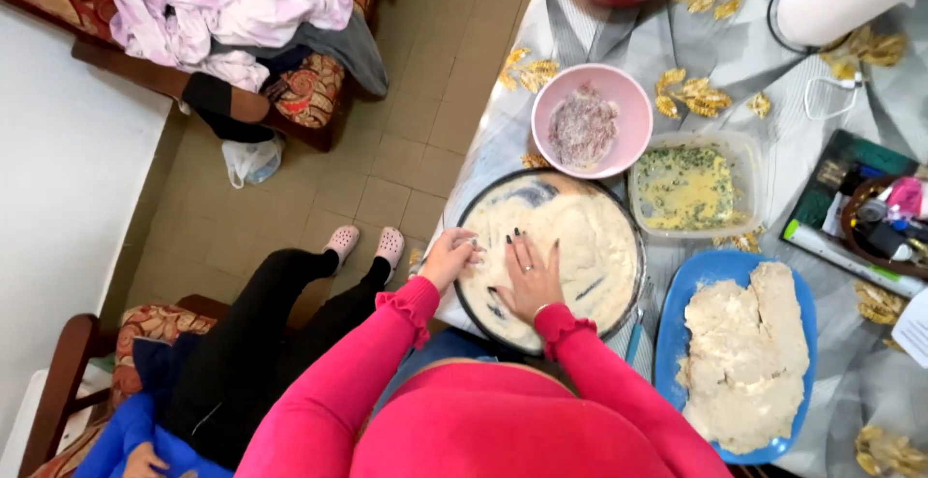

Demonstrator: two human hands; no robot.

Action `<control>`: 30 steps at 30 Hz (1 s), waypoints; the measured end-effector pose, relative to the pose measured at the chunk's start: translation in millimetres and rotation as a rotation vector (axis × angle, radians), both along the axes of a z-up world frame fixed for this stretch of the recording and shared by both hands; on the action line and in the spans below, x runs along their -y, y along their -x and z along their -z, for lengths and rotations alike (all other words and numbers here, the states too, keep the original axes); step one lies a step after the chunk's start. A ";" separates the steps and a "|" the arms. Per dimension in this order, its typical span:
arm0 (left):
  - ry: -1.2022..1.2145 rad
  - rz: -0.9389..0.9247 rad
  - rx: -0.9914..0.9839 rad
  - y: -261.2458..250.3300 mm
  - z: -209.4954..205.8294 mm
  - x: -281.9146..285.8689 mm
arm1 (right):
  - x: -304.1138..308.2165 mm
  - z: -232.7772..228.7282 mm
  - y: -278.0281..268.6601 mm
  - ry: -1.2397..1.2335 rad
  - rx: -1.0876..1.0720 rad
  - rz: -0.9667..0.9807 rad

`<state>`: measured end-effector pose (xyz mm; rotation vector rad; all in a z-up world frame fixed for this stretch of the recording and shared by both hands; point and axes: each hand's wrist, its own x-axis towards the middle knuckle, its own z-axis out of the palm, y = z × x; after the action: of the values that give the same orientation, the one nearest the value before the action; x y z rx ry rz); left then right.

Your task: Breading pieces of chicken using flour and egg wash on a table.

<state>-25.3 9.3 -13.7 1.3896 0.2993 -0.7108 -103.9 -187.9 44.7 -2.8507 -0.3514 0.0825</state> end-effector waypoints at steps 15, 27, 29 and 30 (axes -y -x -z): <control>0.023 0.058 0.043 37.1 34.8 11.7 | 29.8 6.1 -25.7 -0.099 0.037 0.053; 0.064 -0.004 0.017 26.3 25.8 -8.0 | -2.5 -5.2 -6.2 -0.105 -0.016 0.010; 0.095 0.013 0.027 20.2 19.0 -5.6 | -4.6 -5.7 -7.5 -0.092 0.006 0.013; 0.046 -0.004 -0.017 17.6 15.9 -6.7 | -6.2 -2.6 -9.1 -0.079 0.025 0.010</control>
<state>-42.9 16.0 -29.6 1.3395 0.2977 -0.7223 -94.8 -181.6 47.3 -2.7773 -0.3382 0.0300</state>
